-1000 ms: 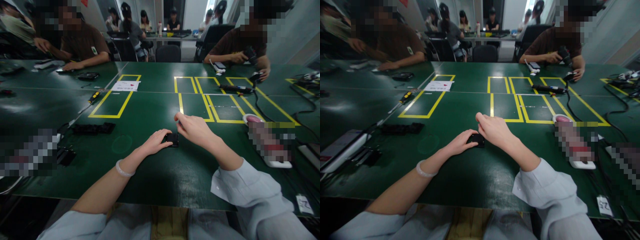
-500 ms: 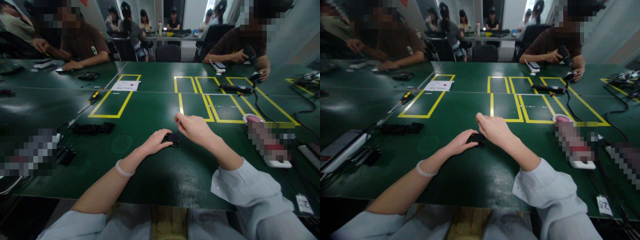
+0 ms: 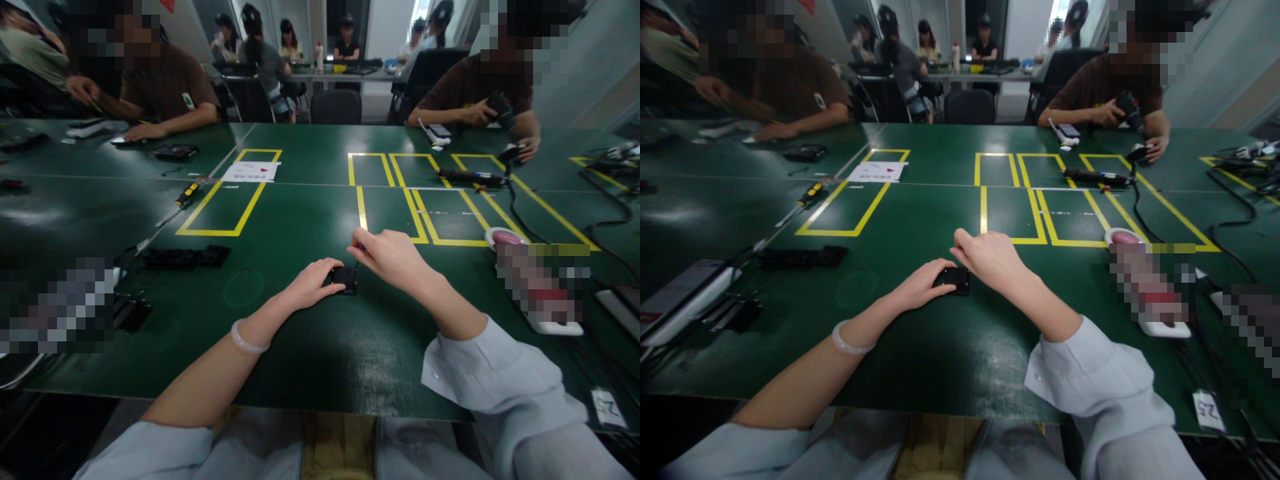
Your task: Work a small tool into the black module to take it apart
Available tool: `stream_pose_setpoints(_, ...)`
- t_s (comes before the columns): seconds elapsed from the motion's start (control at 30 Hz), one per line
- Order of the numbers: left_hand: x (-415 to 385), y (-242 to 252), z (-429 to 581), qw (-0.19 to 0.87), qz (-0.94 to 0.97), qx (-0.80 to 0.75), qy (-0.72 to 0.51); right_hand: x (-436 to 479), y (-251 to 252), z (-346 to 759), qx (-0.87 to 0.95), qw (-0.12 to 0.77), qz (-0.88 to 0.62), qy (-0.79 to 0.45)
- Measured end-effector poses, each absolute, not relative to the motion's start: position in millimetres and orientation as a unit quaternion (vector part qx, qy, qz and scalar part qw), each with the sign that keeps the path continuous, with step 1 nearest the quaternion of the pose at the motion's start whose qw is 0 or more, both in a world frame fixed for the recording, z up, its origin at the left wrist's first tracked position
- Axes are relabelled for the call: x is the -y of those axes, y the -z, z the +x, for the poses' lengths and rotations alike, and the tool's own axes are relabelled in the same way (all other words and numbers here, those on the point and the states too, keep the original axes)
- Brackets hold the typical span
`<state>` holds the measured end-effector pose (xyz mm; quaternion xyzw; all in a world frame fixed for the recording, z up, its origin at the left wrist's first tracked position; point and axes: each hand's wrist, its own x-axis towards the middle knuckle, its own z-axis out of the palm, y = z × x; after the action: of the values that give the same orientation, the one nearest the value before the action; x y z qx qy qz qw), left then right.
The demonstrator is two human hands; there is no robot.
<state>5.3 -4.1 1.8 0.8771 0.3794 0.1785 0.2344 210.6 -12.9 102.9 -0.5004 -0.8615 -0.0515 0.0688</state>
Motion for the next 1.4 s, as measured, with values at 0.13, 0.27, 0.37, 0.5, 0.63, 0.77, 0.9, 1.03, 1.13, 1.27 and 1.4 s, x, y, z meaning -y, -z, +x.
stream_pose_setpoints(0.13, 4.0, -1.0, 5.2, 0.236, 0.876, -0.378, -0.184, 14.3, -102.2, 211.1, 0.87, 0.093, -0.484, 0.036)
stream_pose_setpoints(0.27, 4.4, -1.6, 5.1, 0.24, 0.876, -0.374, -0.187, 15.5, -101.6, 210.9, 0.876, 0.105, -0.471, 0.027)
stream_pose_setpoints(0.37, 4.4, -1.8, 5.2, 0.241, 0.875, -0.374, -0.191, 15.3, -101.7, 210.6, 0.874, 0.104, -0.473, 0.03)
stream_pose_setpoints(0.5, 4.3, -0.8, 5.0, 0.24, 0.874, -0.377, -0.19, 14.6, -102.4, 211.0, 0.874, 0.1, -0.475, 0.028)
stream_pose_setpoints(0.63, 4.5, -0.4, 4.8, 0.236, 0.876, -0.376, -0.189, 15.6, -103.8, 211.7, 0.876, 0.099, -0.472, 0.023)
stream_pose_setpoints(0.77, 4.7, -1.5, 5.2, 0.239, 0.876, -0.374, -0.188, 17.4, -105.7, 211.5, 0.877, 0.096, -0.47, 0.022)
stream_pose_setpoints(0.9, 4.9, -3.1, 5.7, 0.241, 0.876, -0.375, -0.185, 17.0, -106.5, 210.7, 0.876, 0.096, -0.472, 0.023)
stream_pose_setpoints(1.03, 5.0, -4.1, 5.4, 0.242, 0.875, -0.377, -0.18, 14.7, -105.0, 210.4, 0.873, 0.078, -0.479, 0.037)
stream_pose_setpoints(1.13, 5.0, -4.3, 5.3, 0.241, 0.876, -0.376, -0.181, 14.3, -104.0, 210.6, 0.873, 0.074, -0.481, 0.044)
stream_pose_setpoints(1.27, 4.7, -3.5, 5.6, 0.239, 0.876, -0.374, -0.189, 16.2, -104.1, 210.9, 0.872, 0.095, -0.478, 0.038)
stream_pose_setpoints(1.4, 4.5, -2.0, 5.9, 0.237, 0.877, -0.371, -0.19, 17.3, -104.3, 210.9, 0.875, 0.111, -0.471, 0.027)
